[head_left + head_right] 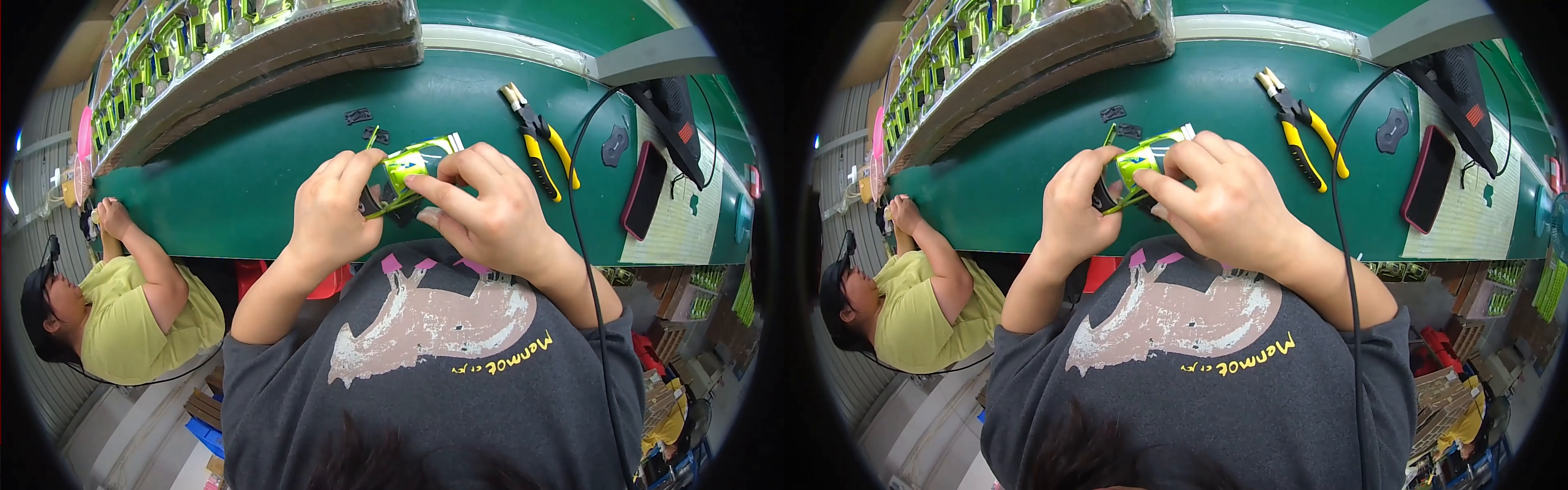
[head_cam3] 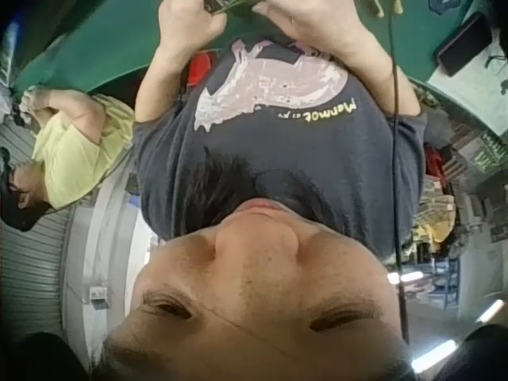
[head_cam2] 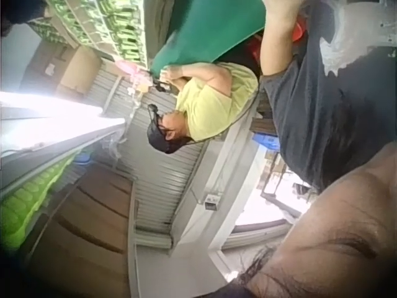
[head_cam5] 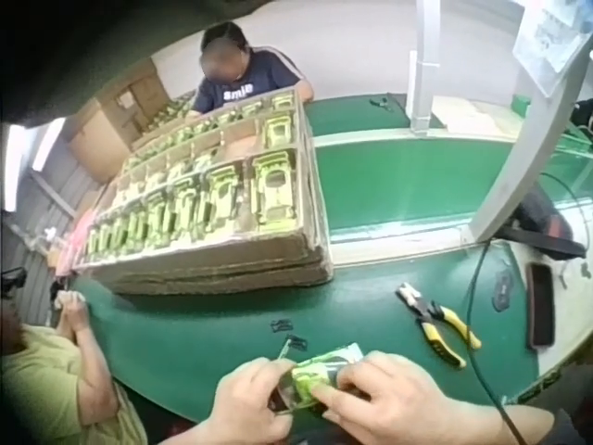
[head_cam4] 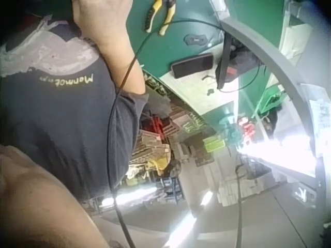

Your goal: The person assembles small black plastic components onto a green toy car shell by hand at a production line workbench.

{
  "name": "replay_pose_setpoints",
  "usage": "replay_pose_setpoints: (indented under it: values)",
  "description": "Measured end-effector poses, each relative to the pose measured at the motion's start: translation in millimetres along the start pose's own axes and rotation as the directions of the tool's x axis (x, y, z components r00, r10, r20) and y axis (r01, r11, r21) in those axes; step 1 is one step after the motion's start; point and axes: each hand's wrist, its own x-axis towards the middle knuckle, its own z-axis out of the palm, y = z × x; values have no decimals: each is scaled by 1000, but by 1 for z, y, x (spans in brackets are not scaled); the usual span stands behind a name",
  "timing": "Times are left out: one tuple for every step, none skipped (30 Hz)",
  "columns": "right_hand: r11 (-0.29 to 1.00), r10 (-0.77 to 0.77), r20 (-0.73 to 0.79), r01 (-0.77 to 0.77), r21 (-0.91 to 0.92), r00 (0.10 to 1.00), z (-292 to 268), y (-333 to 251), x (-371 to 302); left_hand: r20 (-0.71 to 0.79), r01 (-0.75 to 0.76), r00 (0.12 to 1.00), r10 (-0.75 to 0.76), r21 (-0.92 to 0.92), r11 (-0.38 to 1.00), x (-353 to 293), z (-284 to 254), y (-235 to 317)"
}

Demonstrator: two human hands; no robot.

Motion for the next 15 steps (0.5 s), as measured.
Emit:
replay_pose_setpoints:
  values:
    - [999,-33,-11,33,-39,999,2,0,1,-40,21,999,-22,-22,1000,-1,1,1]
    - [999,-38,-7,38,-36,999,3,0,2,-79,41,996,-45,-45,998,-1,1,2]
    - [998,-46,-25,45,-41,999,3,0,3,-79,45,996,-48,-46,998,-1,1,2]
    - [998,-54,-42,52,-47,998,4,-1,3,-111,49,992,-53,-30,998,1,0,1]
    - [998,-53,-61,50,-47,997,7,1,5,-143,54,988,-56,-15,998,2,-1,2]
    - [994,-57,-46,53,-92,997,7,2,7,-114,81,990,-81,-10,997,3,-3,3]
    - [989,-60,-31,56,-137,998,8,2,9,-118,84,989,-84,-11,996,4,-4,5]
    - [989,-64,-28,59,-137,998,6,2,10,-122,85,988,-91,-53,995,6,-4,7]
    - [988,-106,-48,100,-117,993,4,1,9,-124,86,987,-98,-95,992,6,-4,8]
    - [985,-148,-69,141,-97,987,4,0,9,-125,88,987,-100,-96,991,7,-4,8]
    - [985,-149,-67,142,-97,987,4,0,9,-178,77,980,-89,-75,994,9,-5,6]
    - [988,-124,-65,117,-101,990,4,2,11,-233,65,969,-76,-53,996,11,-5,5]
    - [990,-98,-63,92,-105,993,4,4,12,-236,65,969,-75,-52,997,11,-5,5]
    - [992,-98,-60,93,-83,993,6,4,10,-232,80,968,-92,-58,995,11,-5,6]
    - [992,-99,-60,94,-82,993,6,2,10,-226,97,968,-109,-64,993,10,-5,6]
